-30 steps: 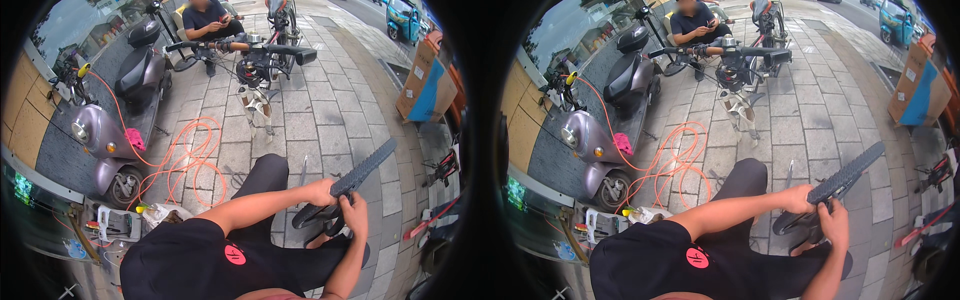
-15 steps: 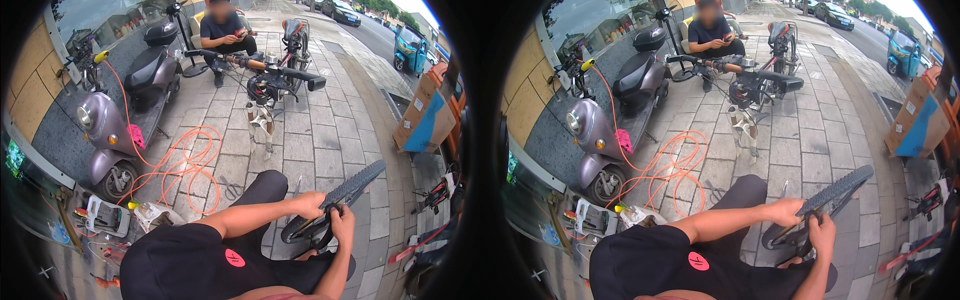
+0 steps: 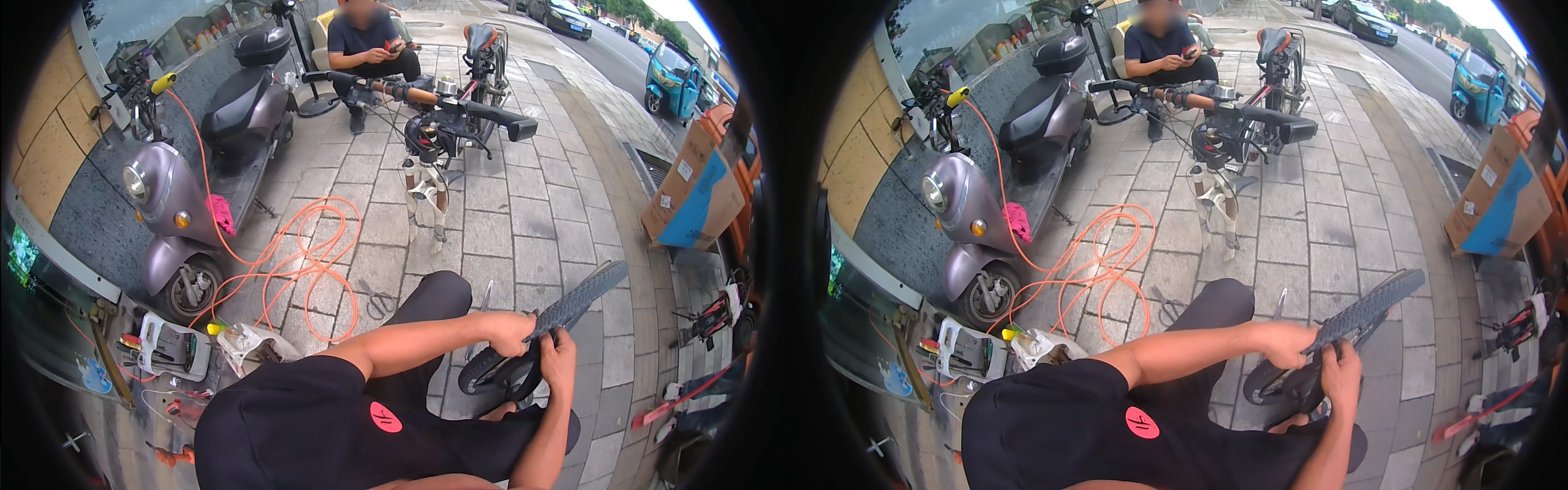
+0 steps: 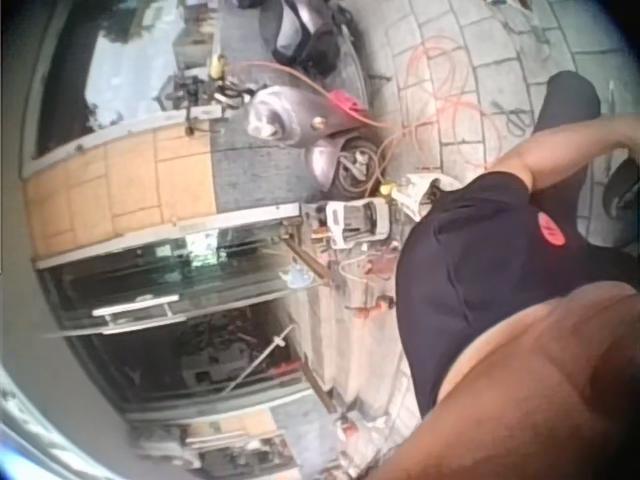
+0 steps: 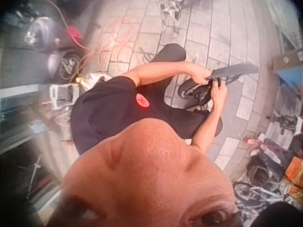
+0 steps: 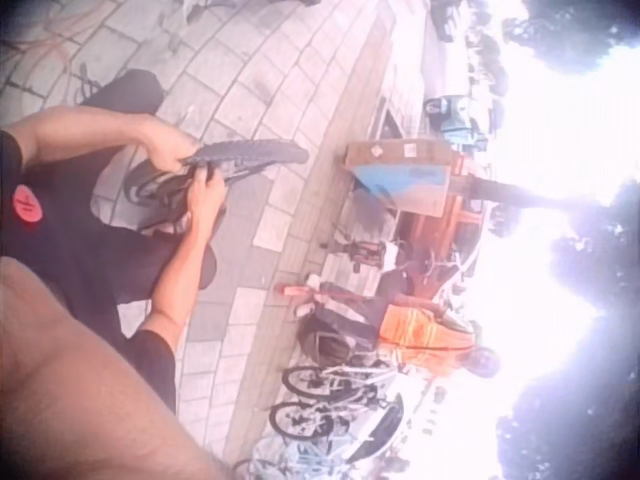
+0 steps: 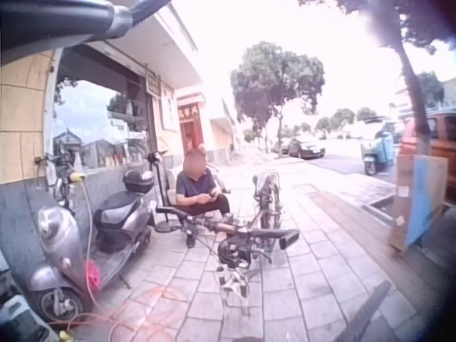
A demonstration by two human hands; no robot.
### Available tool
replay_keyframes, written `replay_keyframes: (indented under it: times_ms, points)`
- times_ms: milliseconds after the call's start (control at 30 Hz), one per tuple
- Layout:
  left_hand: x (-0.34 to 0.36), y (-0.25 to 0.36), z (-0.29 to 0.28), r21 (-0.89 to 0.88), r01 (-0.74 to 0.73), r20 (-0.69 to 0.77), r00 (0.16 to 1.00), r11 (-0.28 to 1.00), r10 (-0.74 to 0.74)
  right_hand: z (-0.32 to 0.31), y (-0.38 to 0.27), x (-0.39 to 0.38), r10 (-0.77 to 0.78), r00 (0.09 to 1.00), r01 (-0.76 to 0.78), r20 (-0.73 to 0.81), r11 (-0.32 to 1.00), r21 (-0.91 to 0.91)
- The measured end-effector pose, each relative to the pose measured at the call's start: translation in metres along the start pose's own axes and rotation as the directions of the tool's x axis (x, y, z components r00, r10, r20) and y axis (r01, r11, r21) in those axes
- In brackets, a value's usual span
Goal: The person removes the tire from a bicycle wheel, detaches the inner tube, and prepares to inflate it using a hand pump. The person works on the sidewalk with tools and a bicycle nearby.
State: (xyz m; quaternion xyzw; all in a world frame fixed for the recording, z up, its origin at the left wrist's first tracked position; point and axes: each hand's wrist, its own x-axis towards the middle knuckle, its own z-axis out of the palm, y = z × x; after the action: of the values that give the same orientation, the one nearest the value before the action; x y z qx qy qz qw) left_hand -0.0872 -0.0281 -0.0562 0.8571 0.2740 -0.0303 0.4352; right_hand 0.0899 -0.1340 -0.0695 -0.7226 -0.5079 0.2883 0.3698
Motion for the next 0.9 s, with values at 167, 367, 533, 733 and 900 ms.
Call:
replay_keyframes:
  times_ms: [167, 367, 533, 733, 900]
  points:
    - [-0.003, 0.020, -0.015, 0.155, 0.071, -0.064, 0.996, 0.985, -0.062, 0.005, -0.001, 0.010, -0.057, 0.998, 0.057, -0.024, 0.998, 0.008]
    - [0.029, 0.032, -0.014, 0.081, 0.102, -0.365, 0.929, 0.991, -0.066, 0.003, 0.032, 0.050, -0.094, 0.977, 0.087, -0.191, 0.995, -0.045]
    - [0.035, 0.050, -0.033, 0.158, 0.167, -0.587, 0.808, 0.973, -0.043, 0.006, -0.009, 0.047, 0.034, 0.974, -0.061, -0.223, 0.992, -0.111]
    - [0.079, 0.042, -0.037, 0.359, 0.349, -0.562, 0.821, 0.866, -0.098, -0.002, 0.013, 0.026, -0.148, 0.936, 0.091, -0.319, 0.978, -0.189]
    - [0.075, 0.040, -0.040, 0.398, 0.244, -0.517, 0.856, 0.884, -0.003, -0.023, 0.000, 0.015, 0.023, 0.901, -0.032, -0.434, 0.999, -0.013]
